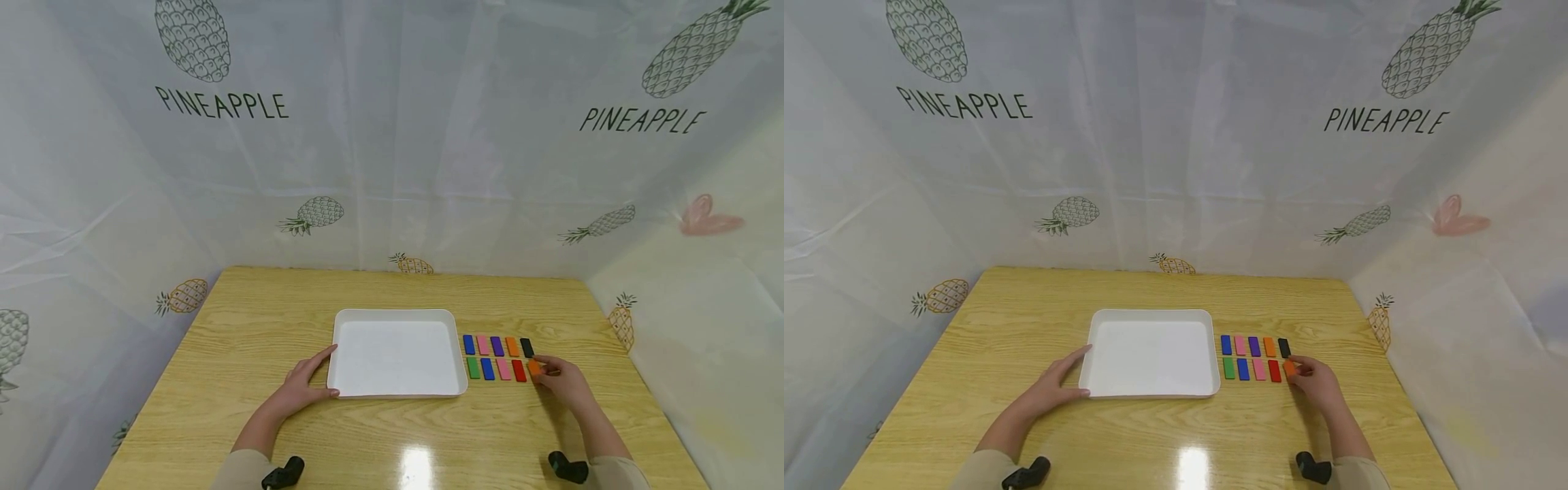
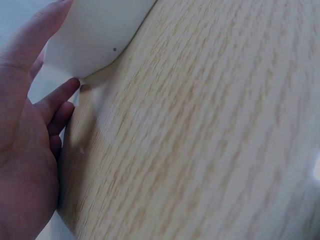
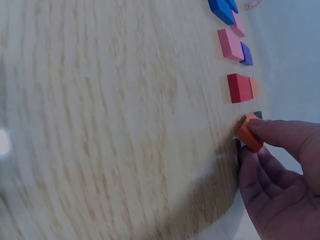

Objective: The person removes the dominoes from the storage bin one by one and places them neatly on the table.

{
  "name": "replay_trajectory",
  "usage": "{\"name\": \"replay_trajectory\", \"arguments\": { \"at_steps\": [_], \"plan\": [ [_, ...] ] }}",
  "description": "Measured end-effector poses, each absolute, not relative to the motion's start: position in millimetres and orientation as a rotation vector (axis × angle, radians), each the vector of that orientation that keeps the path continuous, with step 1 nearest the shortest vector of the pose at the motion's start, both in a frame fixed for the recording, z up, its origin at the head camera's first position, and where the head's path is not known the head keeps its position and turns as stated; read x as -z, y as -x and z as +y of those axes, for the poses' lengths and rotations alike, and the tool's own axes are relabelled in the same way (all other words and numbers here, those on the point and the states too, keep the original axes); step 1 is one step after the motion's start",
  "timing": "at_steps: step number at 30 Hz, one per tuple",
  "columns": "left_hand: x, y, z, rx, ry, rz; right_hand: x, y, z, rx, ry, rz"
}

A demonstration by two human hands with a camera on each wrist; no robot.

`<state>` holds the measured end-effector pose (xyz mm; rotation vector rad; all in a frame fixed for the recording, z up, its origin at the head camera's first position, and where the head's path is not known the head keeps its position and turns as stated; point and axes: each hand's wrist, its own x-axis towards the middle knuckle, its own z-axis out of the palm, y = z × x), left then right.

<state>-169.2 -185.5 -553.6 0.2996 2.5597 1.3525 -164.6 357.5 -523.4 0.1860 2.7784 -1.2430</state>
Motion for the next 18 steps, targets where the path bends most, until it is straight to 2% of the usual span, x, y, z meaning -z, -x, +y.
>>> {"name": "replay_trajectory", "arguments": {
  "at_steps": [18],
  "plan": [
    [553.3,169.2,-184.8,-1.357,-0.307,2.573,528.2,164.4,354.6,1.194,-0.295,2.812]
  ]
}}
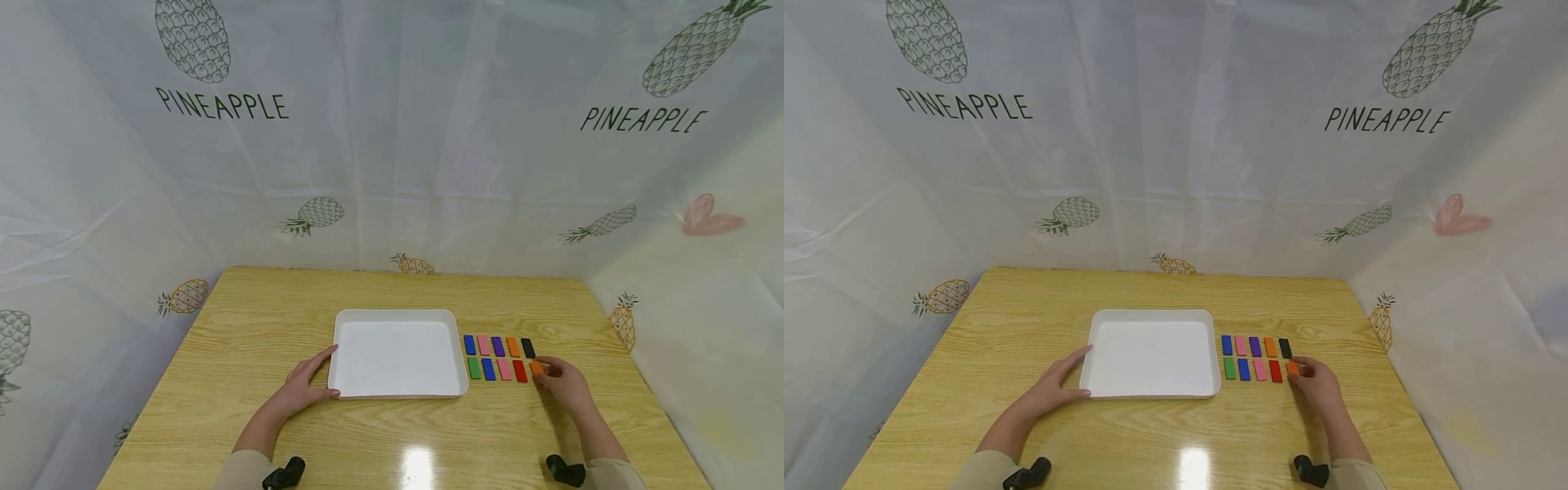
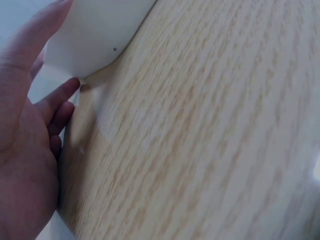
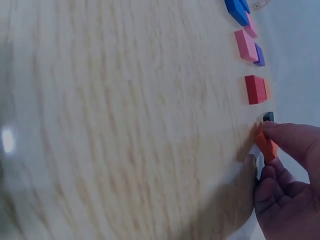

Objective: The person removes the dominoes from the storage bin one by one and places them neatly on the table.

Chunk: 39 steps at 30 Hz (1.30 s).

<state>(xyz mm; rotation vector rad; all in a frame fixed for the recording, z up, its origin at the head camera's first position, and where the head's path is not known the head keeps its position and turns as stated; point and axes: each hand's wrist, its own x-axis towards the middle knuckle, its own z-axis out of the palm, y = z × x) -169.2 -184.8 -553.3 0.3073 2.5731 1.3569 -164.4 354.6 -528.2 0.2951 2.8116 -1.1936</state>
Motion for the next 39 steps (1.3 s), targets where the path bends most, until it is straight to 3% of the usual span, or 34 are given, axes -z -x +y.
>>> {"name": "replay_trajectory", "arguments": {
  "at_steps": [39],
  "plan": [
    [551.3,170.3,-185.3,-1.34,-0.291,2.563,537.8,165.1,360.7,1.205,-0.233,2.808]
  ]
}}
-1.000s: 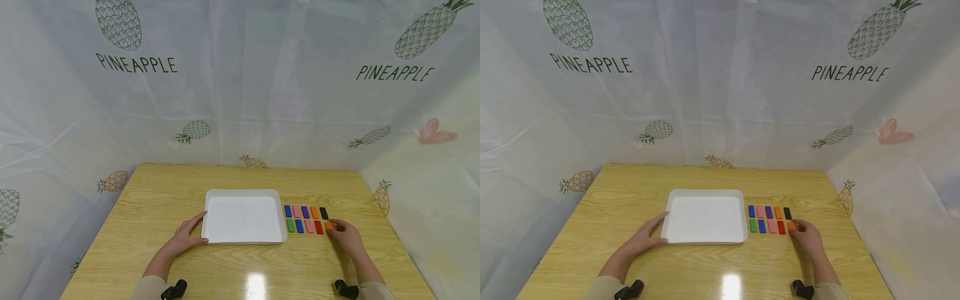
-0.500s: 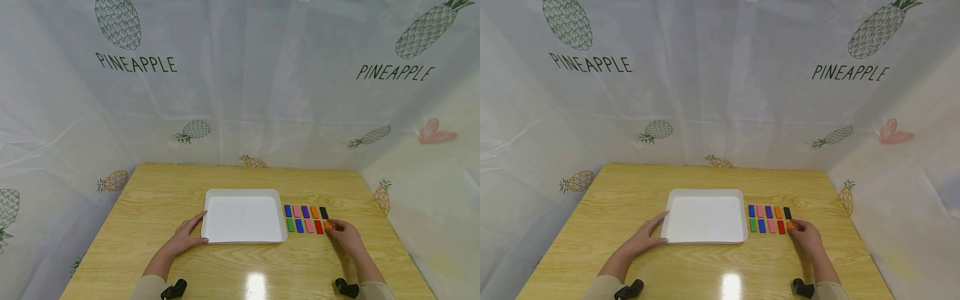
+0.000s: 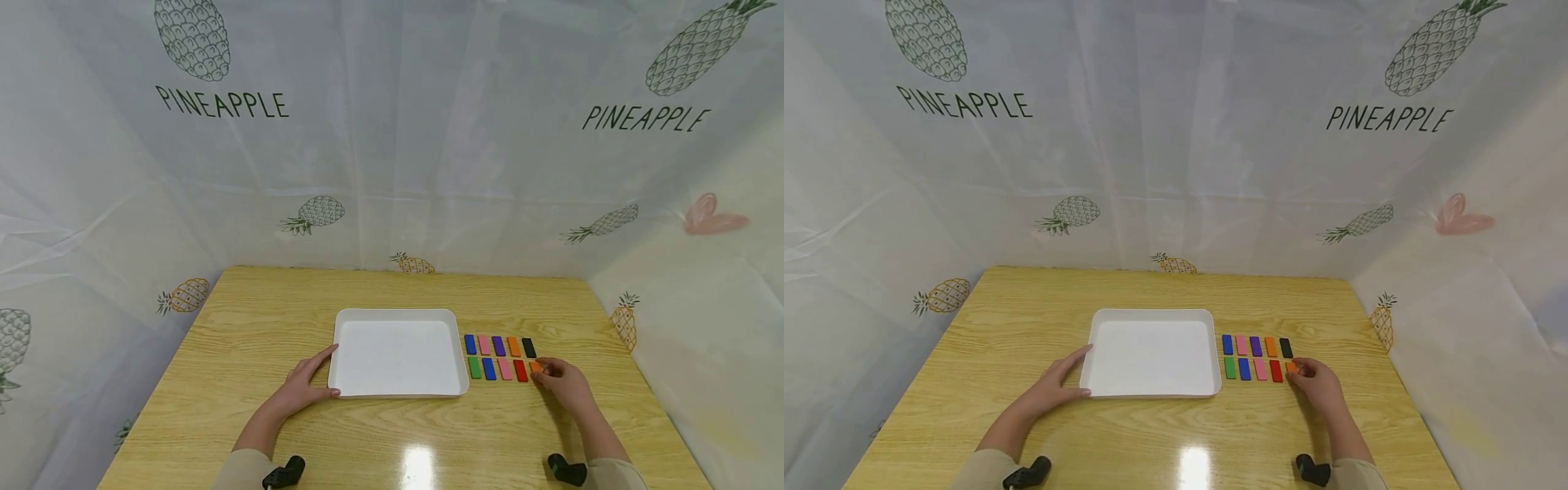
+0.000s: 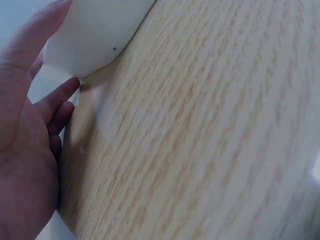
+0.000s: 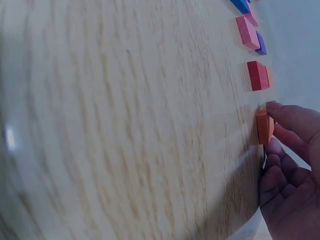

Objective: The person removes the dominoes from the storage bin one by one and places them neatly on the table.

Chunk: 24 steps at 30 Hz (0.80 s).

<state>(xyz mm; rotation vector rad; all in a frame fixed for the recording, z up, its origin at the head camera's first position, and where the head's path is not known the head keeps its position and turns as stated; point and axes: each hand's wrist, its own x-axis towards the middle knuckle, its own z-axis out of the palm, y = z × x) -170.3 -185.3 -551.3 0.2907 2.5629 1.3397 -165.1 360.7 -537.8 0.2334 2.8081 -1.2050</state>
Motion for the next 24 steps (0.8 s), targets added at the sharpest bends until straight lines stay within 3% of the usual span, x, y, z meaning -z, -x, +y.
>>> {"name": "replay_trajectory", "arguments": {
  "at_steps": [24],
  "plan": [
    [556.4,171.1,-185.3,-1.343,-0.282,2.554,535.6,166.4,361.4,1.227,-0.262,2.78]
  ]
}}
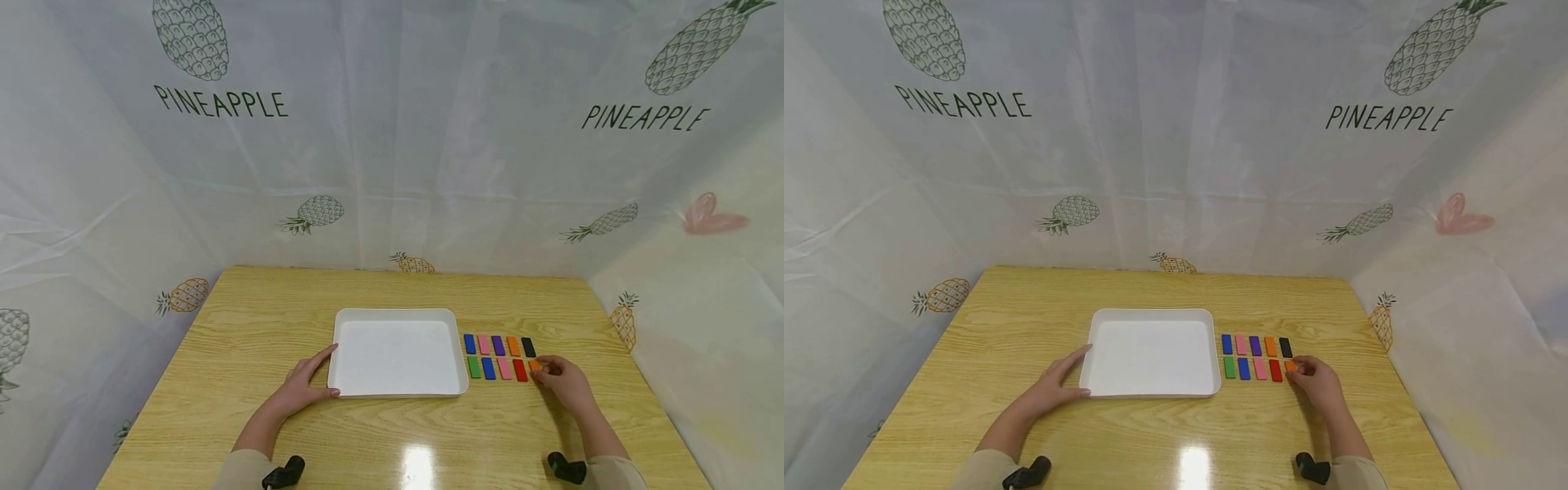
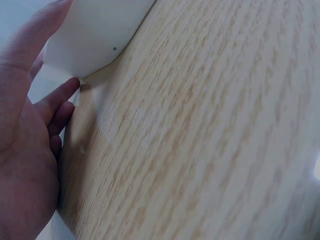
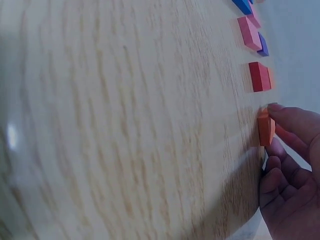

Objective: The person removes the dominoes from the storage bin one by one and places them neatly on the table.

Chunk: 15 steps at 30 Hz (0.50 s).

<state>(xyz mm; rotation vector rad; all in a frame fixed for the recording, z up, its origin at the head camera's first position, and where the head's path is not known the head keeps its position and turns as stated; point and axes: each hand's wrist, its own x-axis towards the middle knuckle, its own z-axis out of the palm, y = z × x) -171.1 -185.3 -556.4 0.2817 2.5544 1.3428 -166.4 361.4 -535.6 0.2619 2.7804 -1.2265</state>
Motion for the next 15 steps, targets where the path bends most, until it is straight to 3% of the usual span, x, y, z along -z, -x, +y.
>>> {"name": "replay_trajectory", "arguments": {
  "at_steps": [15],
  "plan": [
    [555.3,171.6,-188.8,-1.337,-0.342,2.564,526.6,162.6,360.2,1.197,-0.219,2.796]
  ]
}}
